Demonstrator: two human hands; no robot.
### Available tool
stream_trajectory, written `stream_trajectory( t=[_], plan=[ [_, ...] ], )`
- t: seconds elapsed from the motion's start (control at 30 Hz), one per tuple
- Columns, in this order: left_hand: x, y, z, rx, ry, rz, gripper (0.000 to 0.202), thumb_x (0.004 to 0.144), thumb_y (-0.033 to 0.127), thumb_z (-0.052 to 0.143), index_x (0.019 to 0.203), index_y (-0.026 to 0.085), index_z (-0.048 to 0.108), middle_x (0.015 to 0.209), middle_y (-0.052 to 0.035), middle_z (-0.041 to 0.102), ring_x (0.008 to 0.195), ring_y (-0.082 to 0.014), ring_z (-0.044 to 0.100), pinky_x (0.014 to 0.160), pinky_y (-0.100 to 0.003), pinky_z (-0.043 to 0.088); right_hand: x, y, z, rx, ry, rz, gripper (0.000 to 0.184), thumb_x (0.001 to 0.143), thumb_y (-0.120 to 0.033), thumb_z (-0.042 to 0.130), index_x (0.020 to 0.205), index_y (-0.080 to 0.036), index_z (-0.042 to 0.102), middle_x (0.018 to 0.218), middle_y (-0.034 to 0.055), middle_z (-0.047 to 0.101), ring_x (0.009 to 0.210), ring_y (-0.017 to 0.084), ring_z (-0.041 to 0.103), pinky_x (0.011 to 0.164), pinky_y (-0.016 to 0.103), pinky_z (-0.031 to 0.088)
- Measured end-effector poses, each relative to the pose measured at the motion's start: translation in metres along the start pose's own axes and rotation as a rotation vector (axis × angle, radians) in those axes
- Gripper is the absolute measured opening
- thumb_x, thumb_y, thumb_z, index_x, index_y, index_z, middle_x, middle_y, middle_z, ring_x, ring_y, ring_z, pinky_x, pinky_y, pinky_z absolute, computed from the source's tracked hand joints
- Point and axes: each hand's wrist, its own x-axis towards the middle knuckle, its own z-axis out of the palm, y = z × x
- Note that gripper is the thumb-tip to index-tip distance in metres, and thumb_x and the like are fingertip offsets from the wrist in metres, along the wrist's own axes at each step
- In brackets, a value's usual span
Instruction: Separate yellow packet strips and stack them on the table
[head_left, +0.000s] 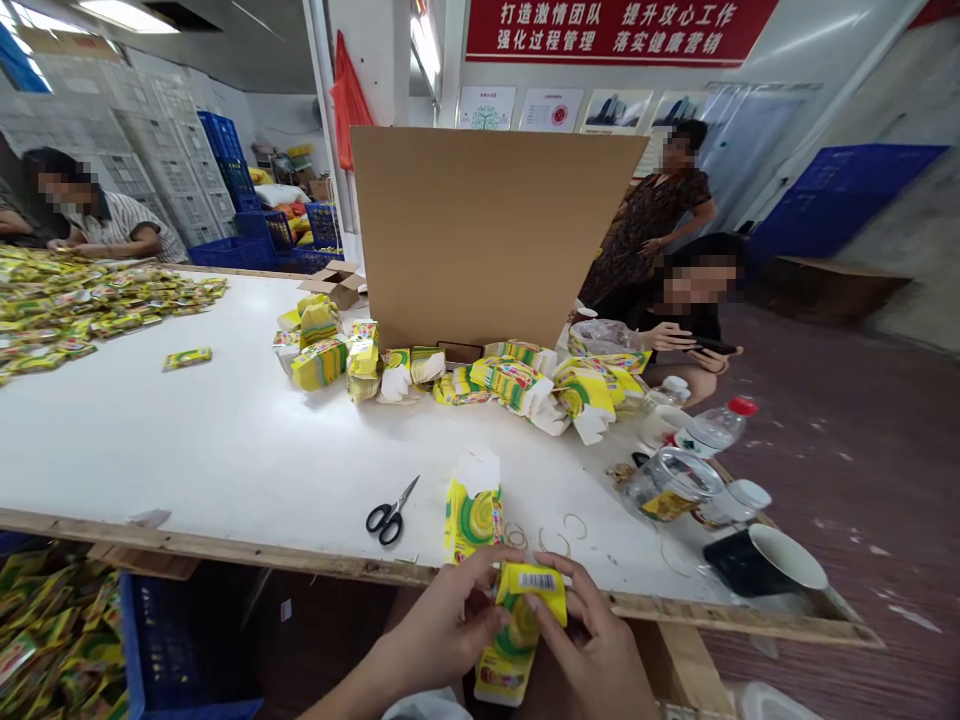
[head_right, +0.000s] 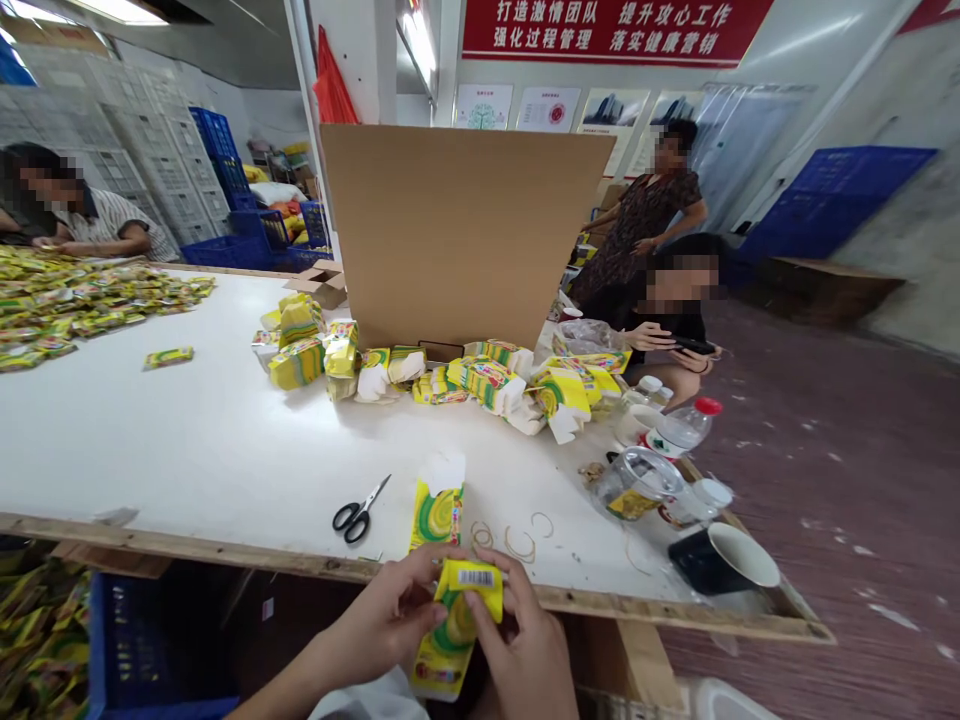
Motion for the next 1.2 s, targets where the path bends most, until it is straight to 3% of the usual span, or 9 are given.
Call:
stream_trajectory(
  t=[0.13, 0.27, 0.4, 0.5, 0.7, 0.83, 1.07, 1.13, 1.2],
  plan=[
    [-0.002, -0.005, 0.003, -0.156, 0.018, -0.005, 0.047, 0.085, 0.021, 0.064, 0.131, 0.022, 0.055, 0.125, -0.0123, 0.064, 0.112, -0.0264, 0.061, 0.093, -0.035, 0.049, -0.001, -0.002, -0.001, -0.080, 0.004, -0.002, 0.040, 0.079, -0.049, 0.066, 0.113, -0.029, 0.065, 0.090, 0.0032, 0.079, 0.079, 0.025, 0.075, 0.065, 0.029, 0.060],
    [-0.003, -0.006, 0.005, -0.274, 0.027, -0.039, 0.048, 0.082, 0.027, 0.070, 0.128, 0.021, 0.056, 0.116, -0.0121, 0.069, 0.102, -0.0245, 0.066, 0.086, -0.032, 0.051, -0.002, -0.006, -0.004, -0.087, 0.001, -0.020, 0.043, 0.077, -0.049, 0.069, 0.116, -0.030, 0.067, 0.098, 0.0031, 0.078, 0.082, 0.024, 0.074, 0.070, 0.030, 0.060],
    [-0.001, -0.003, 0.005, -0.354, 0.007, -0.077, 0.050, 0.080, 0.029, 0.073, 0.127, 0.020, 0.057, 0.107, -0.0107, 0.073, 0.093, -0.0225, 0.069, 0.080, -0.031, 0.052, -0.003, -0.009, -0.007, 0.035, 0.102, -0.077, 0.035, 0.083, -0.048, 0.062, 0.108, -0.025, 0.073, 0.109, 0.0075, 0.075, 0.099, 0.026, 0.070, 0.086, 0.034, 0.057],
    [0.001, -0.003, 0.007, -0.367, 0.009, -0.075, 0.051, 0.080, 0.029, 0.073, 0.127, 0.019, 0.057, 0.105, -0.0107, 0.073, 0.093, -0.0228, 0.069, 0.080, -0.031, 0.052, -0.002, -0.009, -0.006, 0.210, 0.142, -0.049, 0.031, 0.080, -0.047, 0.068, 0.099, -0.023, 0.075, 0.100, 0.0089, 0.076, 0.092, 0.026, 0.071, 0.080, 0.033, 0.058],
    [0.004, -0.004, 0.017, -0.253, 0.067, -0.012, 0.041, 0.082, 0.030, 0.070, 0.122, 0.020, 0.064, 0.113, -0.0110, 0.070, 0.098, -0.0237, 0.067, 0.083, -0.031, 0.052, -0.003, -0.011, 0.001, 0.409, 0.169, -0.011, 0.025, 0.071, -0.042, 0.078, 0.086, -0.023, 0.074, 0.083, 0.0058, 0.076, 0.077, 0.023, 0.071, 0.069, 0.031, 0.059],
    [0.006, -0.003, 0.021, -0.102, 0.137, 0.025, 0.026, 0.088, 0.030, 0.061, 0.110, 0.019, 0.072, 0.105, -0.0097, 0.073, 0.093, -0.0209, 0.067, 0.083, -0.029, 0.052, -0.008, -0.005, -0.003, 0.406, 0.202, -0.003, 0.023, 0.067, -0.041, 0.081, 0.079, -0.022, 0.076, 0.077, 0.0061, 0.076, 0.072, 0.023, 0.070, 0.066, 0.031, 0.058],
    [0.010, -0.008, 0.038, -0.086, 0.085, 0.030, 0.023, 0.087, 0.025, 0.061, 0.104, 0.017, 0.075, 0.101, -0.0111, 0.076, 0.093, -0.0221, 0.070, 0.083, -0.030, 0.054, -0.021, 0.006, -0.009, 0.273, 0.252, -0.014, 0.022, 0.068, -0.042, 0.080, 0.072, -0.021, 0.077, 0.076, 0.0080, 0.076, 0.073, 0.025, 0.071, 0.068, 0.032, 0.059],
    [0.011, -0.008, 0.039, -0.025, 0.081, 0.027, 0.023, 0.088, 0.025, 0.061, 0.104, 0.018, 0.075, 0.103, -0.0113, 0.076, 0.095, -0.0232, 0.070, 0.086, -0.032, 0.055, -0.026, 0.007, -0.020, 0.217, 0.251, -0.038, 0.022, 0.070, -0.044, 0.077, 0.075, -0.022, 0.077, 0.079, 0.0079, 0.076, 0.075, 0.025, 0.071, 0.069, 0.032, 0.059],
    [0.012, -0.011, 0.032, 0.135, 0.105, 0.049, 0.030, 0.087, 0.025, 0.061, 0.116, 0.021, 0.070, 0.116, -0.0112, 0.073, 0.108, -0.0252, 0.067, 0.096, -0.037, 0.052, -0.035, 0.015, -0.046, 0.103, 0.343, -0.053, 0.023, 0.072, -0.044, 0.076, 0.080, -0.022, 0.077, 0.084, 0.0072, 0.076, 0.077, 0.025, 0.070, 0.069, 0.031, 0.058]
  ],
)
